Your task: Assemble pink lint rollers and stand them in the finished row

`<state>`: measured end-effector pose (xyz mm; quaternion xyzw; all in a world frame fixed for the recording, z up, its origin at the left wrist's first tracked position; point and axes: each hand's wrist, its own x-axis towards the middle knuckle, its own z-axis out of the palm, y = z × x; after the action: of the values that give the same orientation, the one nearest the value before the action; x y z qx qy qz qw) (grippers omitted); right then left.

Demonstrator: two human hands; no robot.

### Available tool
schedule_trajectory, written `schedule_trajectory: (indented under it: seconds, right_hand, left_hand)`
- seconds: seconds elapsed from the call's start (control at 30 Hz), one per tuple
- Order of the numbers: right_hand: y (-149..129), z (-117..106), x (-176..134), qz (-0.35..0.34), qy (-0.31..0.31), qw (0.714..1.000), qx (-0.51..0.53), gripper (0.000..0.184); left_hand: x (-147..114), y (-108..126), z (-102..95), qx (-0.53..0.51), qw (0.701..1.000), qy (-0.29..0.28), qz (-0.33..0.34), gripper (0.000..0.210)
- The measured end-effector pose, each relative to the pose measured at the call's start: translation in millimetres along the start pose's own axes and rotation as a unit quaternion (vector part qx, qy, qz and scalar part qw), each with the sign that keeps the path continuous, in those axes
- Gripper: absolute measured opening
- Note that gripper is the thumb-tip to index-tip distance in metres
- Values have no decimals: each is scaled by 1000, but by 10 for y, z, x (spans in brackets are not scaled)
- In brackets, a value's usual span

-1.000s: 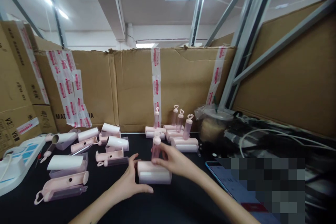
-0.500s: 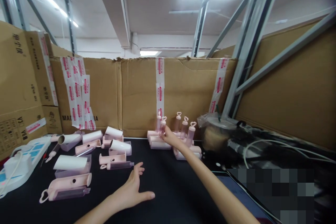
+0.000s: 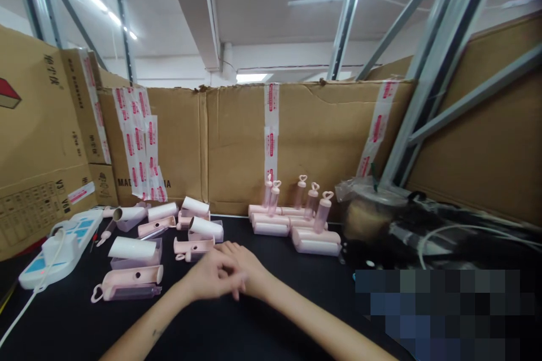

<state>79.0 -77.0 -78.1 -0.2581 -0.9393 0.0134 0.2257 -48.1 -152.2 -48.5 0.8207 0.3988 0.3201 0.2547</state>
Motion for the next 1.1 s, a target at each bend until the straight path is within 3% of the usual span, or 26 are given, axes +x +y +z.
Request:
schedule_trajectory:
  seconds: [0.07, 0.13, 0.3, 0.4, 0.47, 0.6, 0.67, 0.73, 0.87, 1.0, 1.1]
  right_hand:
    - [-52, 72, -1, 16, -11, 1000, -12, 24]
    - [-24, 33, -59, 28, -21, 999, -13, 19]
    - [222, -323, -442, 41, -55, 997, 33, 15]
    - [402, -522, -656, 100, -20, 976, 194, 22]
    - [487, -601, -735, 151, 43, 925, 347, 31]
    - [502, -628, -772, 219, 169, 790, 547, 35]
    - [453, -607, -762, 230, 178, 729, 620, 35]
    - [395, -590, -754, 236, 150, 692, 665, 36]
    - [307, -604, -762, 245, 108, 686, 677, 34]
    - [283, -604, -776, 240, 101, 672, 694, 26]
    - [279, -539, -787, 239, 101, 722, 642, 29]
  left_hand:
    - [-6, -40, -210, 106, 987, 120, -2, 31]
    - [-18, -118, -395, 220, 959, 178, -21, 23]
    - [-66, -319, -564, 364, 919, 143, -59, 15]
    - [-105, -400, -538, 426, 888, 130, -111, 29]
    - [-137, -463, -523, 433, 884, 114, -138, 30]
    - [-170, -605, -479, 413, 893, 53, -172, 32]
    - [-153, -641, -430, 403, 898, 25, -175, 25]
    - [-121, -638, -369, 393, 906, 8, -159, 16]
    - [-70, -583, -253, 333, 938, -19, -91, 9]
    - [-43, -554, -174, 232, 966, -23, -112, 28]
    - [3, -501, -130, 99, 986, 48, -124, 47]
